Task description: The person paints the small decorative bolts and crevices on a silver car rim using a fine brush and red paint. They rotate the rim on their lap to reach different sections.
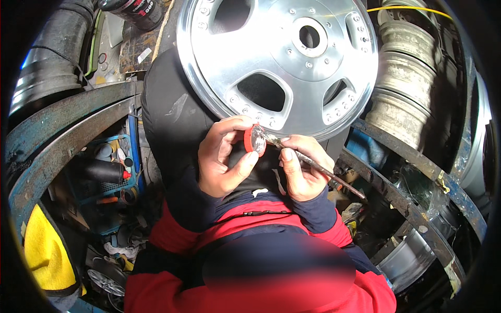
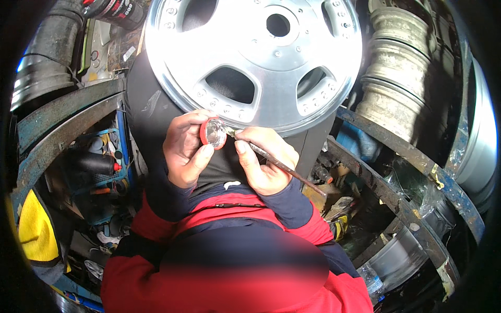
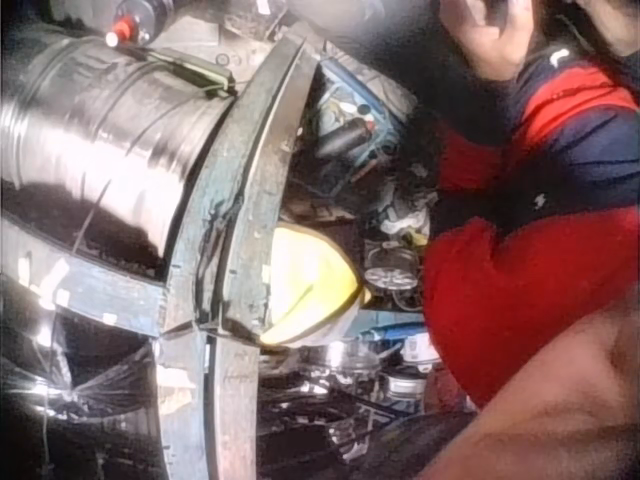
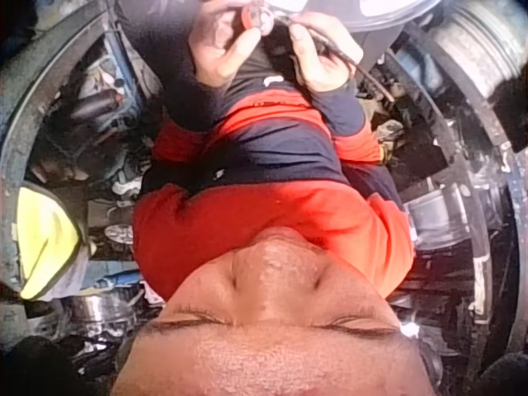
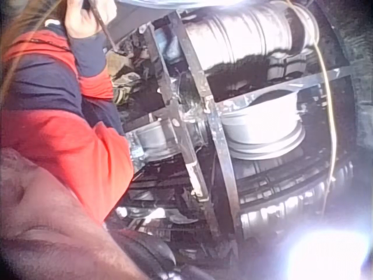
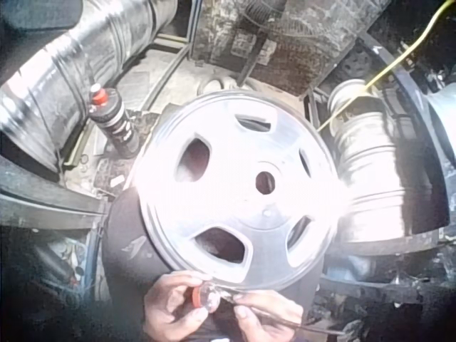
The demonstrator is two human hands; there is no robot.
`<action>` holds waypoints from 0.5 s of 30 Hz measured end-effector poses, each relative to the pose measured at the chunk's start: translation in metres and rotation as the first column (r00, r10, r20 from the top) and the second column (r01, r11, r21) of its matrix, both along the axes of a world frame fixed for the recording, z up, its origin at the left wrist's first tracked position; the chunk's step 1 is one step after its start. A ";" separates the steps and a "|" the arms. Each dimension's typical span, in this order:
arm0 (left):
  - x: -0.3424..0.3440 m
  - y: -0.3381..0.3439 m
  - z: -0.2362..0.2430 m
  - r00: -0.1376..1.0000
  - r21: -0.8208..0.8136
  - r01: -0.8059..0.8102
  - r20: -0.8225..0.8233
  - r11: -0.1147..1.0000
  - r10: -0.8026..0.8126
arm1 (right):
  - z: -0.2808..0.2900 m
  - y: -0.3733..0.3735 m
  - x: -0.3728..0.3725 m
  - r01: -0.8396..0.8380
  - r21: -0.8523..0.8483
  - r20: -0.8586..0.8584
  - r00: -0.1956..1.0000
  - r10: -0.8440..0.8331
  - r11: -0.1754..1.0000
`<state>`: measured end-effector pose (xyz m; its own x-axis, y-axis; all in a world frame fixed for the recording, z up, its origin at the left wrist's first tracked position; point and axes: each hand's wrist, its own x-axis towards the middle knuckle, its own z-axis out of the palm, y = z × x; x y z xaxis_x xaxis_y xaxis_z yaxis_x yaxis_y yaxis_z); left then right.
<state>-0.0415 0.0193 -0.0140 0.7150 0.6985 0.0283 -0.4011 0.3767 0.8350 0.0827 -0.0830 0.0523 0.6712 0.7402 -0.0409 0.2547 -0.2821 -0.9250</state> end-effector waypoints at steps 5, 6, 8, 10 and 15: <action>0.002 0.000 0.002 1.000 -0.008 -0.021 0.005 1.000 0.021 | 0.001 0.000 0.003 -0.008 0.008 0.016 1.000 0.008 1.000; 0.002 0.000 0.002 1.000 -0.008 -0.016 0.002 1.000 0.016 | 0.000 0.000 0.004 -0.013 0.002 0.013 1.000 0.013 1.000; 0.001 0.000 0.001 1.000 -0.011 -0.009 -0.005 1.000 0.009 | -0.001 -0.002 0.003 0.003 0.017 -0.035 0.999 -0.002 1.000; 0.000 -0.001 0.001 1.000 -0.039 -0.012 -0.012 0.999 0.011 | -0.001 -0.003 0.001 0.069 0.052 -0.155 0.986 -0.060 0.996; 0.000 0.001 0.001 0.999 -0.077 -0.041 -0.016 0.996 0.040 | -0.009 -0.011 0.011 0.264 0.141 -0.407 0.894 -0.187 0.954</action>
<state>-0.0418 0.0201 -0.0129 0.6864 0.7263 -0.0370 -0.4054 0.4243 0.8097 0.0938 -0.0940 0.0432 0.7808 0.5900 -0.2057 -0.1818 -0.1004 -0.9782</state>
